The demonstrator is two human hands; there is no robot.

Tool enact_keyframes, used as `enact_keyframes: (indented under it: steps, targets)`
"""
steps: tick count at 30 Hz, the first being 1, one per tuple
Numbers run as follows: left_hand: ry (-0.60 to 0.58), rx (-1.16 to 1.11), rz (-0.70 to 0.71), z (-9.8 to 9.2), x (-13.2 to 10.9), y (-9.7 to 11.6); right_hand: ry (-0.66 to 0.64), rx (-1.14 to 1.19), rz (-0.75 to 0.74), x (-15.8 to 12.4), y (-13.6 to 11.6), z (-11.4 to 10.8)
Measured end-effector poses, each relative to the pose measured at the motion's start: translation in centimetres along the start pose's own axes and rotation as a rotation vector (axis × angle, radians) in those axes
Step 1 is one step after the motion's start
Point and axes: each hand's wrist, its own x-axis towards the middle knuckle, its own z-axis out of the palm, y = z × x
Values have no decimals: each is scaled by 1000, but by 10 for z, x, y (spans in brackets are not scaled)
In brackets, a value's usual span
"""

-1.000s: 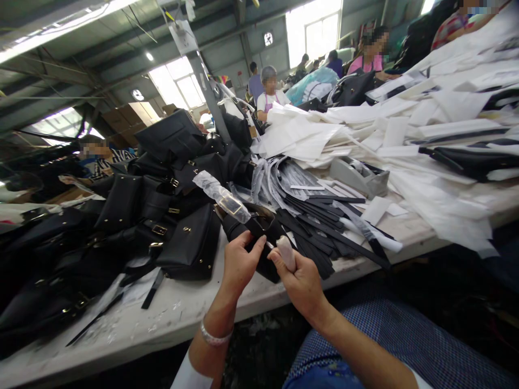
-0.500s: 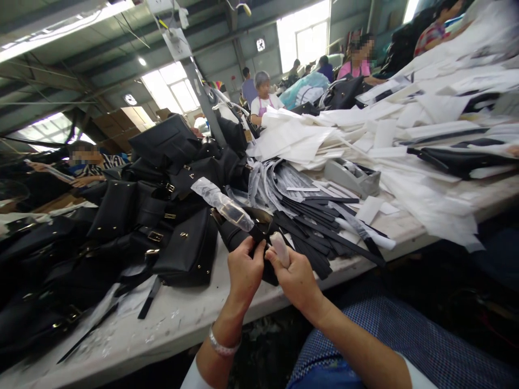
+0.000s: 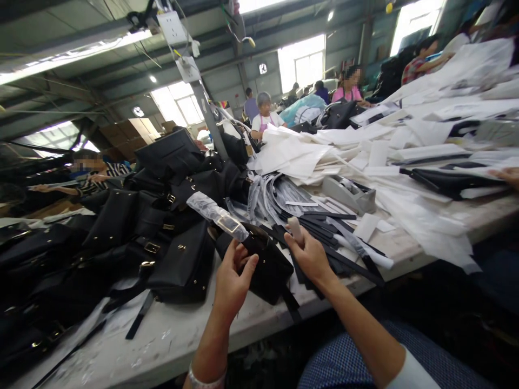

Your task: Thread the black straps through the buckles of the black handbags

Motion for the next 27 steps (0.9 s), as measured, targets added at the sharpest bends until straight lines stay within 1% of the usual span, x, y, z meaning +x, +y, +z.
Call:
enact_keyframes:
  steps: [2, 3, 5, 6, 7, 9, 10, 12, 15, 17, 20, 23, 25, 27]
  targets:
    - [66, -140, -21, 2, 3, 6, -47, -355, -55, 12, 3, -3]
    - [98, -210, -42, 4, 6, 11, -55, -482, -67, 14, 3, -4]
    - [143, -341, -94, 6, 14, 20, -10, -606, -138, 13, -2, -4]
    - [151, -386, -117, 7, 19, 24, 8, -600, -203, 10, -6, -2]
    - [150, -412, -127, 9, 23, 28, -2, -554, -275, 7, -12, 0]
    - [123, -410, -110, 12, 31, 35, -100, -408, -388, 0, -23, 7]
    - [100, -391, -92, 14, 33, 38, -160, -338, -412, -3, -28, 11]
    - [63, -329, -56, 19, 33, 41, -222, -222, -412, -7, -34, 19]
    - [58, -172, -27, 29, 23, 40, -195, -98, -404, -8, -34, 26]
    - [80, -51, 7, 35, 13, 33, -164, -62, -420, -9, -32, 27]
    - [161, 128, 69, 39, -1, 16, -143, -70, -440, -10, -29, 26]
    - [200, 251, 107, 35, -8, 2, -195, -89, -432, -12, -27, 23]
    - [163, 272, 107, 29, -10, 1, -241, -103, -415, -17, -25, 22]
    - [104, 213, 88, 22, -10, 5, -255, -113, -373, -26, -19, 20]
